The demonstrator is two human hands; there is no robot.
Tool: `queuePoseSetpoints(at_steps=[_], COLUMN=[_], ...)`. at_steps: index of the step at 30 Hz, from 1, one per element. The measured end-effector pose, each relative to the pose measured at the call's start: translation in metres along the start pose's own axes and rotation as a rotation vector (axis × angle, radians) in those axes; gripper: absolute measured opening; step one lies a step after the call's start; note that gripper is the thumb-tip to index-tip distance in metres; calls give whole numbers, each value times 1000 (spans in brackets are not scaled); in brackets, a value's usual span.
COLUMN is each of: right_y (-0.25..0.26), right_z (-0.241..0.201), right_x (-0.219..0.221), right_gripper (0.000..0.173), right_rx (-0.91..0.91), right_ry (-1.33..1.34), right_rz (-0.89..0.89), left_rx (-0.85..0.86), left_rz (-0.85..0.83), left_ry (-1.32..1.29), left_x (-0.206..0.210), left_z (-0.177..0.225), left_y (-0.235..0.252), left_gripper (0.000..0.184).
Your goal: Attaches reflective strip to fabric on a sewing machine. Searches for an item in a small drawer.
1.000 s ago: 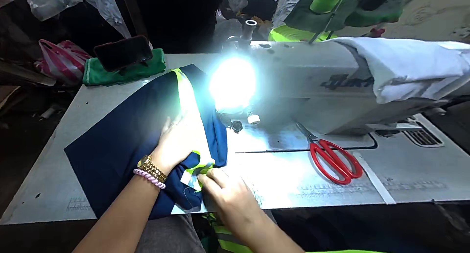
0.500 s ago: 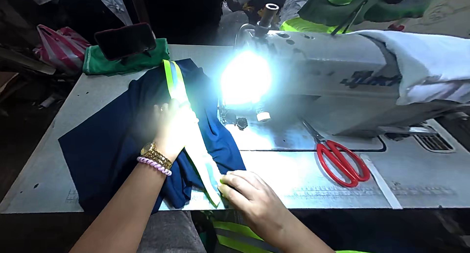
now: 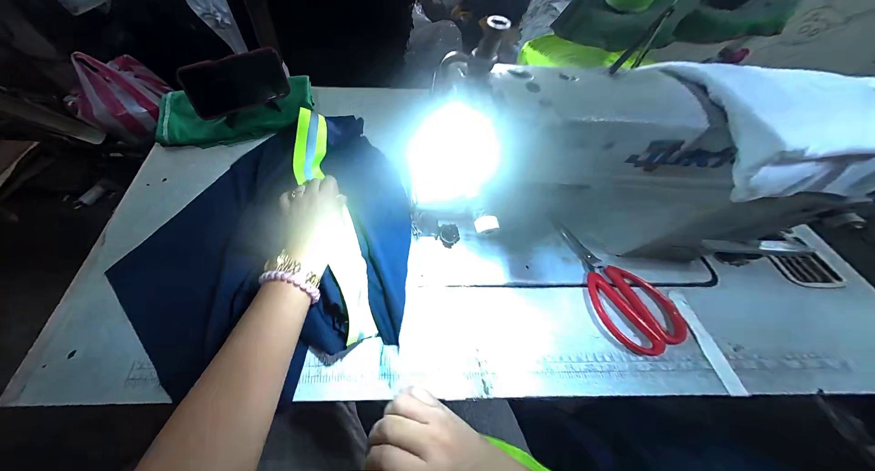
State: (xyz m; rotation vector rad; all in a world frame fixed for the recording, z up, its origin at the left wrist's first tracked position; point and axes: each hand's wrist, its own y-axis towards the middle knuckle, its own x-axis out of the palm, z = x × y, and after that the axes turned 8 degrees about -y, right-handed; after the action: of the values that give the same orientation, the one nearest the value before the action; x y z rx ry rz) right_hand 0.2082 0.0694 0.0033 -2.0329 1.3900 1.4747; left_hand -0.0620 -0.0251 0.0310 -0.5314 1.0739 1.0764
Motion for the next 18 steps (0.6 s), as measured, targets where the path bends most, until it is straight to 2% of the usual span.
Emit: queuePoseSetpoints(at_steps=[2,4,6,9,11,13,15,18], right_y=[3,8,16,28,39,47,51,54], right_z=[0,3,20,43,48,49,49,52], right_x=[-21,-32,-28,-15,-15,-15,-15,-19], right_gripper=[14,16,25,28,21,18,15,15], right_rx=[135,251,316,283,205,165,170,225], right_ry=[51,-147,-383,-497,-481,-358,-195,-146], right_rz=[143,224,229,190,217,285,375,359], left_rx=[12,17,14,1,-2,4,26,22], left_rz=[41,70,79,89,96,111,127,119], left_ry=[-61,-92,-100,-98,-95,-102,-126,-128], left_x=[1,4,4,2,2,4,5,5], left_z=[-10,-15,-16,-15,-16,-18,-19,-20], left_y=[1,-8,-13,-14,-16,-17,-19,-17], left_gripper=[22,21,19,21,25,24,22,21])
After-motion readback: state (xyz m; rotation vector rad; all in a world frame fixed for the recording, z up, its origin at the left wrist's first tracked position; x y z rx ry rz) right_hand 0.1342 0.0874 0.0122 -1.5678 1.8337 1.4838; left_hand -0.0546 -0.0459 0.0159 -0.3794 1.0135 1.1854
